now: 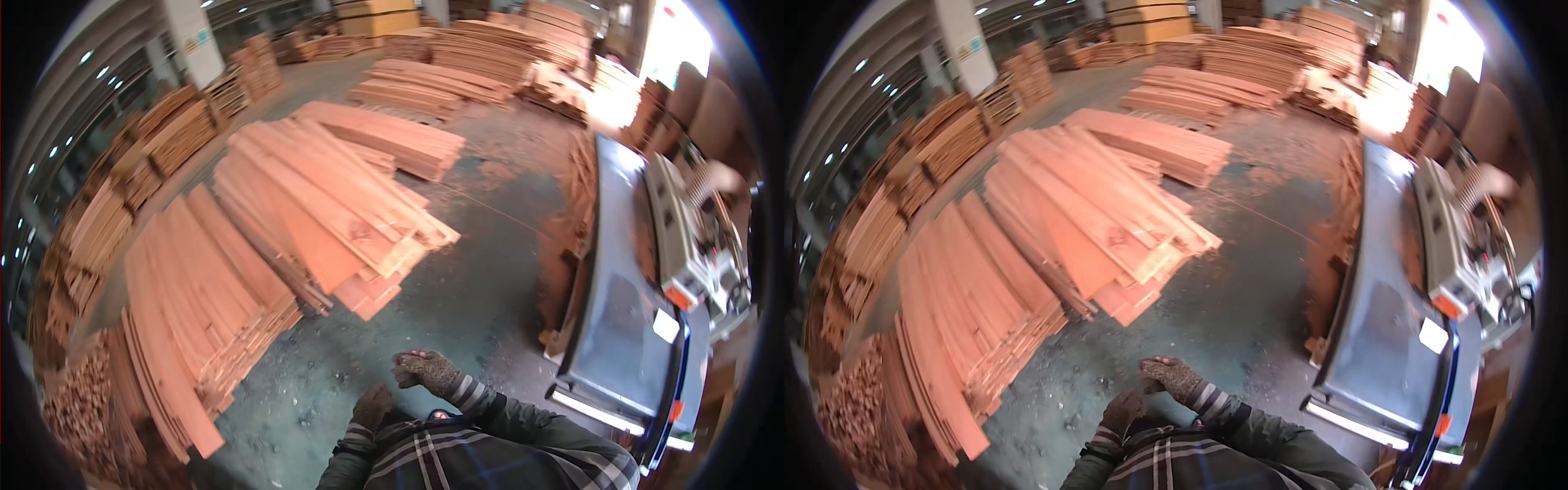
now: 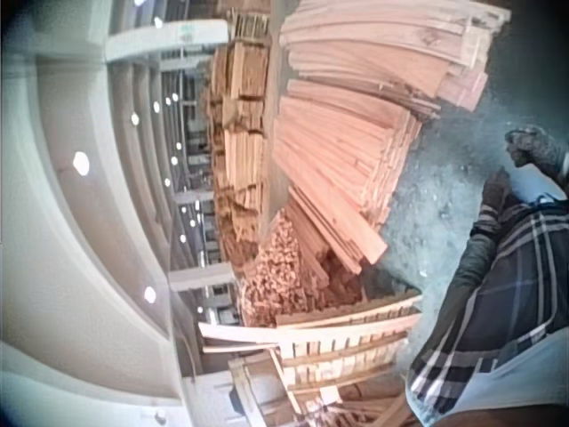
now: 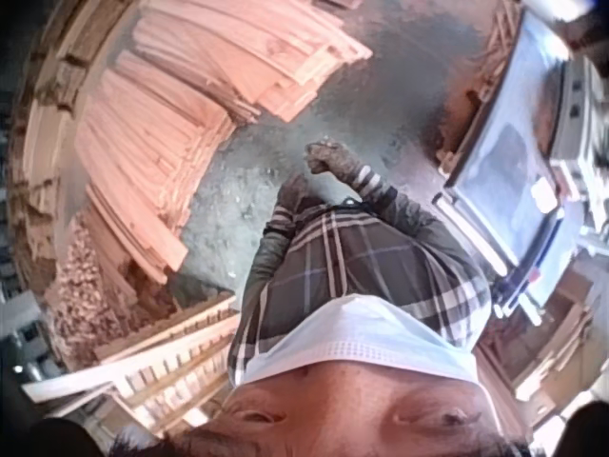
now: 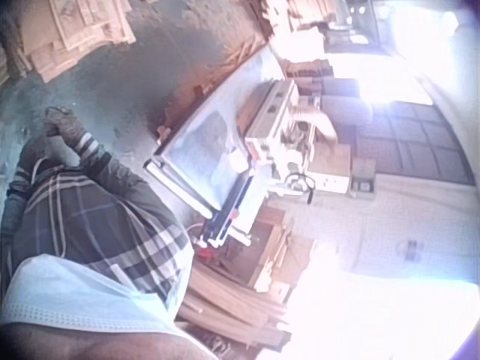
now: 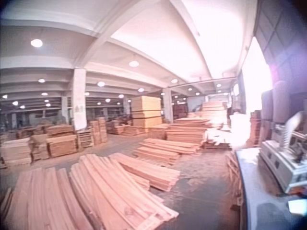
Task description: A worker selects long wood planks from stacks, marks them for processing, and feeds thin strips and larger planks through an industrial jointer or planer machine.
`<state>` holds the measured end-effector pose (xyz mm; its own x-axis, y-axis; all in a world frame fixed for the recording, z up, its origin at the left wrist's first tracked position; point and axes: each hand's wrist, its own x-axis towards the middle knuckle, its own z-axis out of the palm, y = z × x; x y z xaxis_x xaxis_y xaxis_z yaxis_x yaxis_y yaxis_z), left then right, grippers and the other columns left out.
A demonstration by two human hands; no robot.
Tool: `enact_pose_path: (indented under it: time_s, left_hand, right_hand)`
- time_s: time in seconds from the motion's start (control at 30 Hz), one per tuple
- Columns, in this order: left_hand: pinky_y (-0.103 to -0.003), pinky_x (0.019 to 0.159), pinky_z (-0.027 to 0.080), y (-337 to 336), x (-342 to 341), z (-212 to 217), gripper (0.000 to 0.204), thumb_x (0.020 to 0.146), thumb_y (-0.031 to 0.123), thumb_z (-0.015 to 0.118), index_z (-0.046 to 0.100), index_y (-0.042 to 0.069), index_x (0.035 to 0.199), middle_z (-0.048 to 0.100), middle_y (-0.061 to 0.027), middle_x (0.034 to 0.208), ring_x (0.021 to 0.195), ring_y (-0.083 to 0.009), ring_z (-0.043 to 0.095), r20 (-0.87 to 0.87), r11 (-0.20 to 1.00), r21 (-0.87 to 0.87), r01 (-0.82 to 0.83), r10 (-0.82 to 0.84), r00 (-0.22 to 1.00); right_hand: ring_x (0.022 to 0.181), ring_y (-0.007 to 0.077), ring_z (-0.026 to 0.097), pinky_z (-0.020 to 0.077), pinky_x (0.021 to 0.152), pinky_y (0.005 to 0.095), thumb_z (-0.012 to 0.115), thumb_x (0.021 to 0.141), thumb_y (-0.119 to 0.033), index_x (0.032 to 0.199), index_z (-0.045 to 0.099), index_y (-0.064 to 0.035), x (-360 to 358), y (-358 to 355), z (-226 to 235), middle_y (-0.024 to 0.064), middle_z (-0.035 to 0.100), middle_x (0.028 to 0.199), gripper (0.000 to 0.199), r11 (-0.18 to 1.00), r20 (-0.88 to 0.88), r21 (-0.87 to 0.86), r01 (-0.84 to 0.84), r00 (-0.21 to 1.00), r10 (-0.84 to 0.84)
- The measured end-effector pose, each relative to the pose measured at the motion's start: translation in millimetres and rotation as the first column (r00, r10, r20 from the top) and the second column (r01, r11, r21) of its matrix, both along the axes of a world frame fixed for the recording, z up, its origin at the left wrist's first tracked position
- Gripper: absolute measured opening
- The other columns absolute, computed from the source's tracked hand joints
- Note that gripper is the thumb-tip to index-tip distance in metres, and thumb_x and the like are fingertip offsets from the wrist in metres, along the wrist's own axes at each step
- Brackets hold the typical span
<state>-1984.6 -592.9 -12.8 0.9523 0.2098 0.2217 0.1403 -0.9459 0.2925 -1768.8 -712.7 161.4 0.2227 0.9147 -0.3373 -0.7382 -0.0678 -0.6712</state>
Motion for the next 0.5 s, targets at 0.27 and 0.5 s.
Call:
enact_pose_path:
  time_s: [0.27,0.5]
  left_hand:
    - [-0.040,0.084,0.050,14,-42,-93,0.026,0.073,0.019,0.069,0.065,0.008,0.096,0.063,-0.0124,0.111,0.100,-0.0299,0.060,-0.190,-0.069,-0.974,-0.216,-0.264,0.945]
    - [-0.045,0.072,0.053,-51,-106,-88,0.015,0.075,0.015,0.062,0.068,0.006,0.086,0.068,-0.0156,0.085,0.075,-0.0344,0.065,-0.519,0.900,-0.413,0.138,-0.357,0.777]
  right_hand:
    - [0.094,0.0192,0.065,0.0549,0.081,0.0325,0.053,0.098,-0.026,0.120,0.060,0.0014,-36,-115,21,0.0097,0.065,0.107,0.036,0.984,0.357,0.037,0.177,0.917,-0.178]
    - [0.082,0.0206,0.065,0.0540,0.064,0.0389,0.059,0.092,-0.024,0.111,0.062,-0.0038,-132,-226,-69,0.0139,0.066,0.101,0.028,0.888,-0.088,-0.023,0.459,0.884,-0.459]
